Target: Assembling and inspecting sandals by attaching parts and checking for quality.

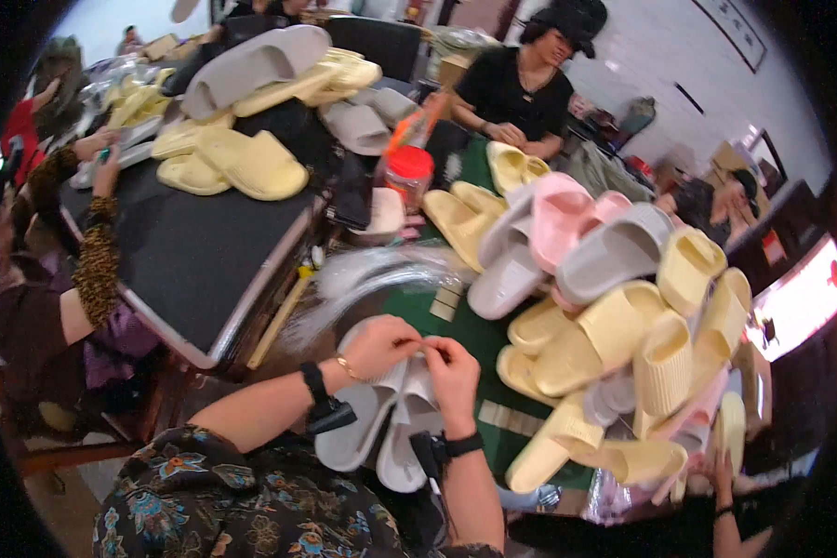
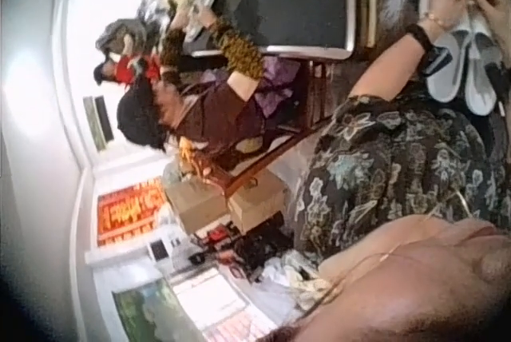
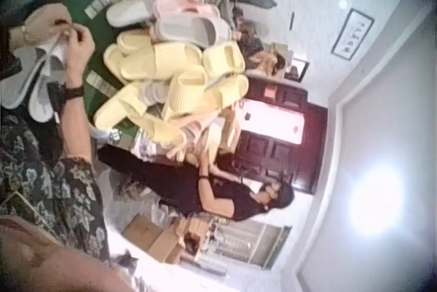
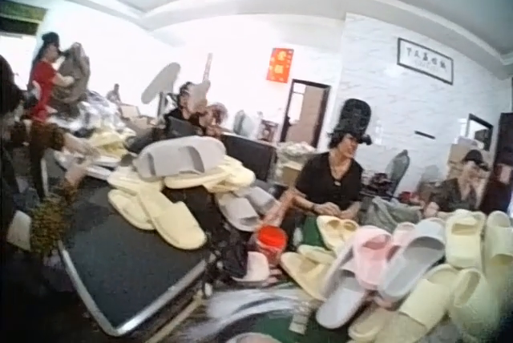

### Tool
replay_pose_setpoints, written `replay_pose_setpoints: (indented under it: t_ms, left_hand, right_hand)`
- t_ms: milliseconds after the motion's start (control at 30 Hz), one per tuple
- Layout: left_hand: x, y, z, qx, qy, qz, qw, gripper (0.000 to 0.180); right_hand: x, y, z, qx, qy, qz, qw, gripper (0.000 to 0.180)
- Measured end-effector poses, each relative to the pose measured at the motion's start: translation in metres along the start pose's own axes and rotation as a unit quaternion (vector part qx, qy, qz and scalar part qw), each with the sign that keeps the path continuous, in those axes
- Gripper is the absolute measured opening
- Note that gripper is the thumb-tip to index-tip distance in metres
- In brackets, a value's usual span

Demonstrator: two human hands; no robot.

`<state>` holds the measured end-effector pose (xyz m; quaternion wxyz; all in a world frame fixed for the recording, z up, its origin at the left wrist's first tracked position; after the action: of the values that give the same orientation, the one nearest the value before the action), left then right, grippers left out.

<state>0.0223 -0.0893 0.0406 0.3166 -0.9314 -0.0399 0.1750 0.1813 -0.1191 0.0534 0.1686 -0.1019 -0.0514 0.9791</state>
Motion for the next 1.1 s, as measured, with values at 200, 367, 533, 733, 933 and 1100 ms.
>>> replay_pose_setpoints:
  t_ms: [200, 367, 533, 733, 933, 1100]
  left_hand:
    - [0.001, -0.004, -0.016, -0.005, -0.019, 0.016, 1.0, 0.01]
    - [0.001, -0.001, -0.009, -0.051, -0.004, 0.002, 0.999, 0.011]
    - [-0.001, -0.004, -0.007, -0.008, 0.006, 0.003, 1.0, 0.01]
    - [0.005, -0.003, -0.012, -0.008, -0.035, 0.056, 0.998, 0.01]
    - [0.001, 0.001, -0.013, -0.06, 0.03, 0.048, 0.997, 0.012]
    - [-0.002, -0.003, -0.009, -0.06, 0.04, 0.047, 0.996, 0.011]
  right_hand:
    - [-0.009, -0.002, -0.003, 0.009, -0.038, -0.023, 0.999, 0.009]
    - [-0.003, 0.0, -0.001, 0.017, -0.023, -0.003, 1.0, 0.007]
    - [0.0, -0.003, -0.002, 0.01, -0.024, 0.004, 1.0, 0.007]
    - [-0.007, -0.003, 0.0, -0.158, 0.136, -0.006, 0.978, 0.007]
    - [-0.006, 0.003, -0.006, 0.001, -0.013, -0.019, 1.0, 0.006]
    - [-0.004, 0.004, 0.0, 0.016, -0.063, -0.014, 0.998, 0.006]
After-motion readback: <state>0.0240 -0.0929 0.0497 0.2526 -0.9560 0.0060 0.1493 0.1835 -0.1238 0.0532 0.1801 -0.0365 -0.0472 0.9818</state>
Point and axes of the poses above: each hand's wrist, its own y-axis away from the middle knuckle, its own x-axis out of the palm, z = x × y, the point moved 2 cm from there along -y, towards the middle knuckle, and after that the axes turned 15 degrees about -z, right-handed, at the moved point
